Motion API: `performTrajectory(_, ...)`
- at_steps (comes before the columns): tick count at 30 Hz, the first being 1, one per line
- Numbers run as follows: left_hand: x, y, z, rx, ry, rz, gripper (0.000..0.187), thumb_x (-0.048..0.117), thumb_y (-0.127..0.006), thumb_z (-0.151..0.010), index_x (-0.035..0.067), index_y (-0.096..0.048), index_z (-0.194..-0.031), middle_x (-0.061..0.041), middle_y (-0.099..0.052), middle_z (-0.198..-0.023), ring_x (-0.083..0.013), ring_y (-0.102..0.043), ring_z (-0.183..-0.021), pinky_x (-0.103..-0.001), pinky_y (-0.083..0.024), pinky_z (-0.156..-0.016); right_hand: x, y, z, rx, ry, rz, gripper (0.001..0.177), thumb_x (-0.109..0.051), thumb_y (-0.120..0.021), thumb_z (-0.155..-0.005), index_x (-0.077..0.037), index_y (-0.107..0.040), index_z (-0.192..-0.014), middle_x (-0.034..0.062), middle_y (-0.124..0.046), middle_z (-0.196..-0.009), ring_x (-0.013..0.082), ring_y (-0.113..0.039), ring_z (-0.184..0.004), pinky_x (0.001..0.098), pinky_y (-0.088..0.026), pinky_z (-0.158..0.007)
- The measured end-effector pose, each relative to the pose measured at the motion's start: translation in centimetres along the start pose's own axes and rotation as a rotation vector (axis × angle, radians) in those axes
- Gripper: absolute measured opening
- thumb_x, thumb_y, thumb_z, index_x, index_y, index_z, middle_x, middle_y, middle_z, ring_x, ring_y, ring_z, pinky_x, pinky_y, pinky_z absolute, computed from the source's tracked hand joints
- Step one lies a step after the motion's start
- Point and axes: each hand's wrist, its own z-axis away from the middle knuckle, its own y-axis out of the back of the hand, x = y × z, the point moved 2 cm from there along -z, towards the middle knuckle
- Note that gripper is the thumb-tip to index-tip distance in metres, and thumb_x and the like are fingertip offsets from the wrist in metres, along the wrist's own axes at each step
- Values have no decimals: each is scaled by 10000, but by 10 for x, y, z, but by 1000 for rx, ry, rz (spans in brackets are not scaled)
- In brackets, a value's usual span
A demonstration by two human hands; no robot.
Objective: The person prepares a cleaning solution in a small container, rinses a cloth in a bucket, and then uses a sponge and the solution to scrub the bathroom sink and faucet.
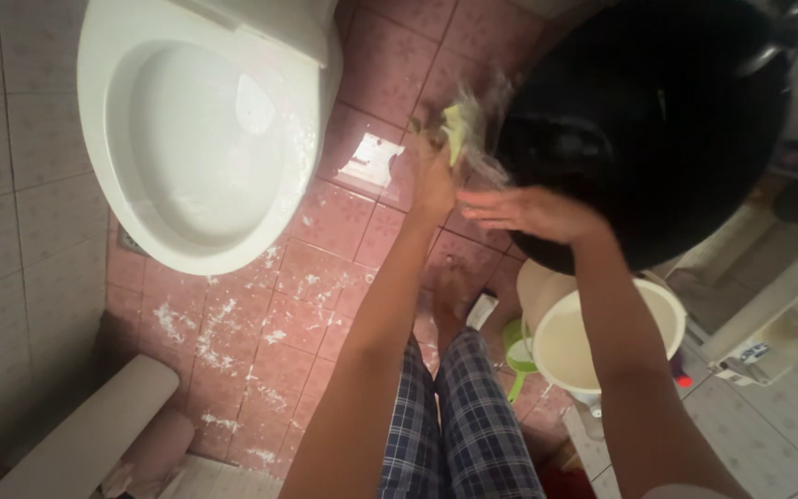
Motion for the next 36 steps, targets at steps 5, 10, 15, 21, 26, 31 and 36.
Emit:
performTrajectory(5, 56, 30, -20, -96, 38, -207, 440, 449, -628, -1050, 14, -682, -1088, -232, -725, -988, -428, -692, -928, -473, -551, -810, -21, 45, 3, 711, 148, 471, 218, -185, -621, -1024, -58, -699, -1183, 92, -721, -1077, 210, -678, -973, 353, -554, -867)
performTrajectory(10, 7, 40, -25, -330, 251, 578, 558, 490, -596, -1012, -2, -692, -1256, -122, -766, -1059, -218, -701, -917, -356, -554, -818, 34, 192, 6, 955, 101, 611, 326, -234, -585, -1054, -16, -665, -1283, 146, -707, -1220, 237, -679, -1080, 357, -532, -921)
performTrajectory(15, -45, 5, -25, -261, 323, 780, 641, 508, -580, -1030, -43, -666, -1345, -85, -745, -1163, -184, -668, -1027, -339, -524, -901, 73, 159, -35, 128, -151, -222, 524, -392, -496, -1067, 45, -586, -1342, 182, -647, -1347, 307, -646, -1232, 433, -518, -1047)
performTrajectory(21, 30, 17, -6, -201, 249, 337, 665, 501, -573, -1050, -66, -577, -1397, -176, -678, -1259, -234, -636, -1160, -353, -491, -1008, -33, -53, -12, 212, 477, 552, 436, -297, -600, -1114, 27, -601, -1406, 181, -595, -1379, 285, -568, -1307, 453, -454, -1160)
performTrajectory(26, 115, 117, 34, -161, 534, 595, 647, 502, -546, -975, -11, -621, -1361, -217, -708, -1242, -311, -674, -1083, -413, -541, -902, -90, -162, -42, 295, 891, 845, 581, -199, -593, -1032, -57, -406, -1564, 100, -358, -1638, 238, -305, -1545, 380, -246, -1289)
performTrajectory(31, 127, 214, 80, -4, 309, 1371, 664, 494, -470, -1014, 43, -459, -1501, -89, -638, -1401, -210, -645, -1280, -411, -523, -1124, -70, -170, -69, 430, 742, 1638, 521, -155, -817, -813, -49, -690, -1307, 89, -552, -1431, 329, -385, -1408, 547, -193, -1130)
performTrajectory(36, 71, 175, 60, 182, 570, 1405, 541, 420, -476, -1023, 26, -518, -1391, -106, -662, -1233, -223, -664, -1110, -396, -545, -965, 2, -229, -69, 245, 858, 602, 343, 23, -685, -915, -27, -700, -1254, 20, -580, -1427, 161, -559, -1310, 348, -467, -1124)
